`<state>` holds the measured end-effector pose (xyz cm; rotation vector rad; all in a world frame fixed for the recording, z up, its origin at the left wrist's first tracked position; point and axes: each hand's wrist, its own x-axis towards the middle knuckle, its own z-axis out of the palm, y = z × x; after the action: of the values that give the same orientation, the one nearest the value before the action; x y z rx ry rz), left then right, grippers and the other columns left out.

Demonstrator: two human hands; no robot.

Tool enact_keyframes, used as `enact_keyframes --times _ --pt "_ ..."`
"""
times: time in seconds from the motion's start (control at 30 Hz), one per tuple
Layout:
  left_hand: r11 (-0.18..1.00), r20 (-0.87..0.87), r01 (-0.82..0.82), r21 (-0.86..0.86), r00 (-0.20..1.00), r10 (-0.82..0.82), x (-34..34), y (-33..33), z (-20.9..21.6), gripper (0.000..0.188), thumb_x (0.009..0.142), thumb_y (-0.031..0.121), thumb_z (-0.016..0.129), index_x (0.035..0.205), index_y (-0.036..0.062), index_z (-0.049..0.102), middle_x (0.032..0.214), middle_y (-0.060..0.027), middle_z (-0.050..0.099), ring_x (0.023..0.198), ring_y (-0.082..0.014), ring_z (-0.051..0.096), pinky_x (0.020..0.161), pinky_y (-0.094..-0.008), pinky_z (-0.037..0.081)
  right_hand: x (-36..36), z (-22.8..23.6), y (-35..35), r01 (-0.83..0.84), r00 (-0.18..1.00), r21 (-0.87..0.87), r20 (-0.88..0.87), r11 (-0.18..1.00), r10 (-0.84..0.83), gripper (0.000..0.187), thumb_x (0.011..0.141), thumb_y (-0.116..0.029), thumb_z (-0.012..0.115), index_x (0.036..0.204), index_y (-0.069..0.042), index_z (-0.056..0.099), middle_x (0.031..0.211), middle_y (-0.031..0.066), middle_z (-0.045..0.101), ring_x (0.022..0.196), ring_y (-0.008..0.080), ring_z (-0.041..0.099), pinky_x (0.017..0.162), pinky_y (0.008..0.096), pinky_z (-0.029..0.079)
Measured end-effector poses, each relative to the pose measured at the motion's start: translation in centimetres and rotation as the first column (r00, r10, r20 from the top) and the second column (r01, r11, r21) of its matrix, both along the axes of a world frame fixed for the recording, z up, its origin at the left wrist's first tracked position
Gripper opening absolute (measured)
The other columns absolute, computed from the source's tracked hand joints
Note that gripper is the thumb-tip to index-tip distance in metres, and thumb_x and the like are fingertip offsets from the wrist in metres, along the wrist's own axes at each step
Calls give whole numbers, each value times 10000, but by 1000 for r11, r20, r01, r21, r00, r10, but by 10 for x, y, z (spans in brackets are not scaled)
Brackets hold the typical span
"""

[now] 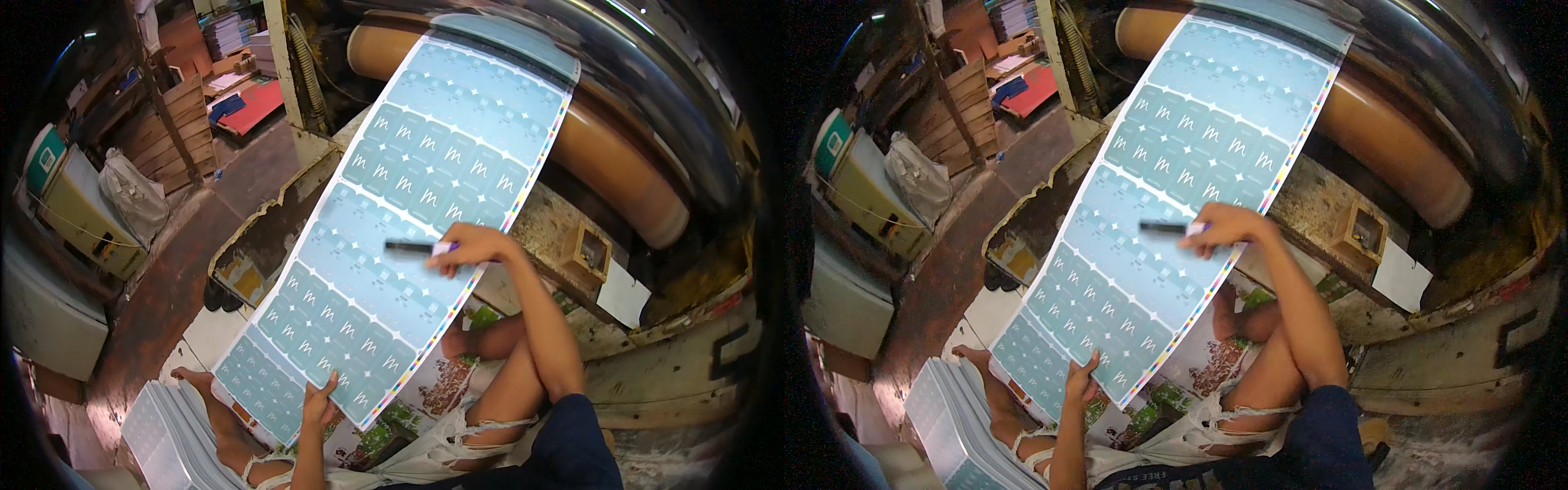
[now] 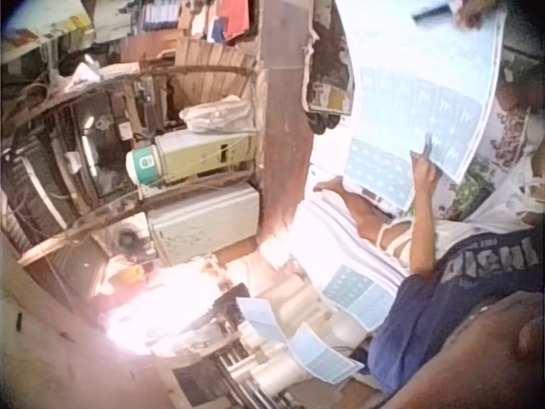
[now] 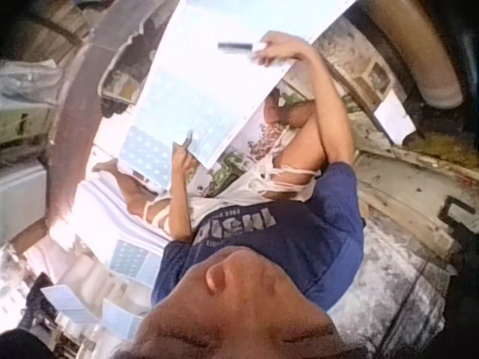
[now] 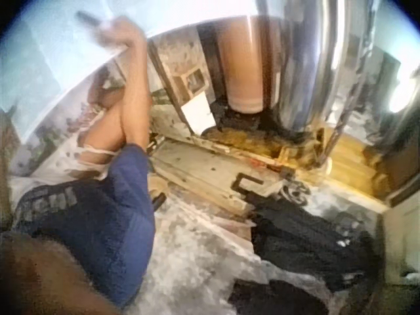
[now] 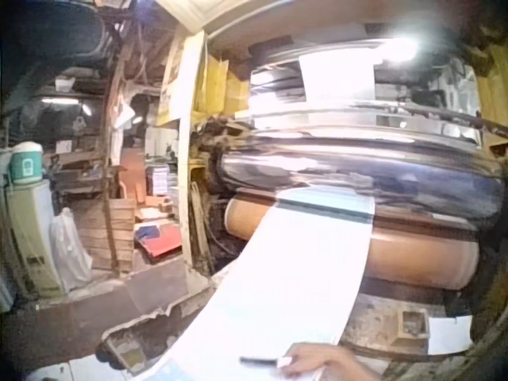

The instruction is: The person sits on the floor next to a printing press, uses a utility knife to cut across a printed paper sheet as it emerges from the rollers, and places the individual sheets into a stack.

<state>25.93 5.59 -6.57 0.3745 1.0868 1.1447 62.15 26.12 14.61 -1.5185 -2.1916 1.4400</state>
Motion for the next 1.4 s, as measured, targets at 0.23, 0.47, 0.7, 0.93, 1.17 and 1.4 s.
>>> enact_keyframes --times 0.23,0.47,0.7,0.93,1.17,1.4 --pt "996 -55 15 93 998 -10 -167 -120 -70 451 893 11 649 1296 -5 446 1154 -134 606 1007 -227 635 883 -372 565 -43 -63 -83 675 736 390 -410 627 -538 229 879 -237 679 908 -11 702 682 41 657 545 93 596 417 236 438" --pt "991 -200 -42 126 978 67 -254 -191 -113 427 881 2 656 1271 -27 484 1108 -88 625 949 -180 632 827 -326 537 -32 -131 -99 947 303 307 -770 90 -561 327 962 -240 589 1161 15 637 766 70 645 518 88 563 410 237 439" --pt "994 -261 -4 106 965 31 -234 -187 -108 422 864 -21 660 1258 -26 510 1109 -74 643 941 -156 628 851 -300 518 41 -172 -65 948 317 259 -775 183 -547 330 963 -235 585 1160 24 639 778 79 656 528 97 567 418 242 436" --pt "986 -316 -73 150 941 118 -201 -174 -82 457 830 -30 696 1252 -11 522 1113 -80 658 965 -172 646 856 -312 534 79 -172 -28 772 568 622 -587 128 -577 272 893 -192 660 1087 -1 676 739 57 635 577 124 588 506 262 450" --pt "954 -255 -295 52 920 298 -264 -181 -92 445 832 5 713 1231 -34 520 1068 -113 665 879 -194 666 782 -329 566 -7 -95 -52 285 836 957 -218 58 -504 857 708 180 570 1443 -241 445 1498 97 386 1283 361 484 925 403 480" --pt "951 -150 -279 130 943 297 -355 -206 -130 470 862 36 704 1281 -15 499 1123 -113 652 985 -185 641 827 -342 555 -39 -121 -57 -13 889 916 194 400 -414 766 601 152 457 1295 -135 612 1394 255 465 1073 400 623 728 349 499"
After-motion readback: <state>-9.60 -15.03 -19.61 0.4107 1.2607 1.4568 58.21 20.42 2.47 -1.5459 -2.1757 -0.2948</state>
